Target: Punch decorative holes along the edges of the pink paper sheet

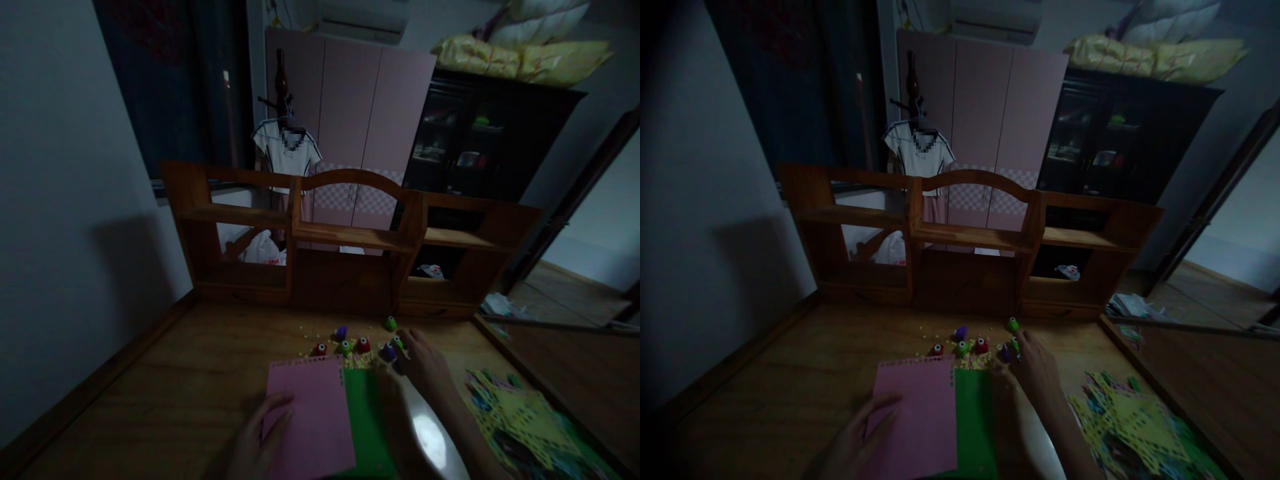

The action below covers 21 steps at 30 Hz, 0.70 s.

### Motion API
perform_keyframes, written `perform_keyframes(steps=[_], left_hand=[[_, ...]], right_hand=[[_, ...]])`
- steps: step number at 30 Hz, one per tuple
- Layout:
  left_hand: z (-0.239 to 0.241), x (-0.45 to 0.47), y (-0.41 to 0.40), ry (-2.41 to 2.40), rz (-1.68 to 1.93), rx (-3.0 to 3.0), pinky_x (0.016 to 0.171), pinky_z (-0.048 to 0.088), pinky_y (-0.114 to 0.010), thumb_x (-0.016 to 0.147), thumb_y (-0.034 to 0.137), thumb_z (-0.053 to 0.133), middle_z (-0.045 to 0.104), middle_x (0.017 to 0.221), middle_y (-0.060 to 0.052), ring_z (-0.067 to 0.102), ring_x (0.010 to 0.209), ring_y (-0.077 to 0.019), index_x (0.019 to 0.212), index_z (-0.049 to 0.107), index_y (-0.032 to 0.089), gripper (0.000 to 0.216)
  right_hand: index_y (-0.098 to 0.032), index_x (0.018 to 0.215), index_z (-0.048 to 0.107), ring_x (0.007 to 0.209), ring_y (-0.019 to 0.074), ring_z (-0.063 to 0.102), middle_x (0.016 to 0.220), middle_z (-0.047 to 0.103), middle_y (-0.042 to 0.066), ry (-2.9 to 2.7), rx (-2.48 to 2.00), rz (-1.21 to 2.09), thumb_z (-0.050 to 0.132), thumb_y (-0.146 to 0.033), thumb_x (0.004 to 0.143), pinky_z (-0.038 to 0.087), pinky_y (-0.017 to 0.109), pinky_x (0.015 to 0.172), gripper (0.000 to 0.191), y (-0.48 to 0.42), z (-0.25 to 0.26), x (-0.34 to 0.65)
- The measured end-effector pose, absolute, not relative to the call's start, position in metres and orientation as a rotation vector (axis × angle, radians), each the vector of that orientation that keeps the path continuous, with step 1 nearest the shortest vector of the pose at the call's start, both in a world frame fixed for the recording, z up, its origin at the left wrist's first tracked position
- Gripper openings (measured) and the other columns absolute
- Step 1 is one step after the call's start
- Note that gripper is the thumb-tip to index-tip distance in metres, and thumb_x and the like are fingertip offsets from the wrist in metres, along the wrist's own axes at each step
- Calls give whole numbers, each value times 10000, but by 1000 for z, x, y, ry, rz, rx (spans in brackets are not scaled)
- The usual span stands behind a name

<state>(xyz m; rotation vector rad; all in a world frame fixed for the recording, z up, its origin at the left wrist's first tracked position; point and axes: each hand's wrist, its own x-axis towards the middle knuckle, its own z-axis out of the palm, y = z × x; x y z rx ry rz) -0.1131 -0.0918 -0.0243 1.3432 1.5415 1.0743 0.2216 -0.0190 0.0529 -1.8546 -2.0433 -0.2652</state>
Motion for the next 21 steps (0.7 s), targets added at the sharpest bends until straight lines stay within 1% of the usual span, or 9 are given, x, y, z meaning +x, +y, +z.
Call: perform_keyframes(steps=[2,4,6,8,14,18,21], left_hand=[[-28,-113,-91,1534,1062,1356,953,388,-359,736,503,544,607,1127,-67,532,1079,-249,1060,603,219,435],[-29,-114,-90,1522,1048,1387,956,386,-339,752,500,527,605,1134,-55,533,1081,-234,1076,592,230,426],[-29,-114,-90,1521,1038,1406,954,387,-329,757,498,522,610,1126,-48,536,1078,-230,1081,590,234,423],[-27,-114,-90,1536,1043,1401,942,399,-328,754,498,524,609,1130,-46,535,1080,-235,1079,595,235,424],[-29,-113,-92,1537,1083,1409,930,412,-325,757,492,518,604,1141,-29,537,1078,-231,1062,603,243,403],[-33,-109,-93,1554,1041,1402,926,415,-329,778,483,493,603,1143,-36,540,1074,-225,1092,585,243,405],[-35,-104,-93,1568,985,1467,953,390,-324,792,472,469,598,1151,-27,527,1093,-215,1073,591,253,377]], right_hand=[[-204,1098,533,781,168,573,998,564,84,-2019,-1795,-294,444,-250,859,358,249,621,259,-15,68,209],[-202,1017,564,759,159,566,944,570,69,-2012,-1743,-305,409,-280,881,350,244,617,221,-9,78,196],[-206,942,579,729,146,562,891,574,49,-2008,-1690,-304,383,-299,894,337,236,598,222,0,80,185],[-209,915,581,724,143,562,875,578,41,-1972,-1651,-318,374,-306,898,326,234,586,229,10,75,177],[-205,931,575,726,164,566,902,601,54,-1808,-1616,-313,371,-284,893,316,245,577,222,31,36,182],[-194,971,580,772,186,572,935,615,76,-1630,-1565,-218,405,-309,869,355,256,633,232,36,24,212],[-174,925,603,710,185,567,843,635,76,-1454,-1490,-41,443,-379,840,379,263,625,274,41,21,236]])
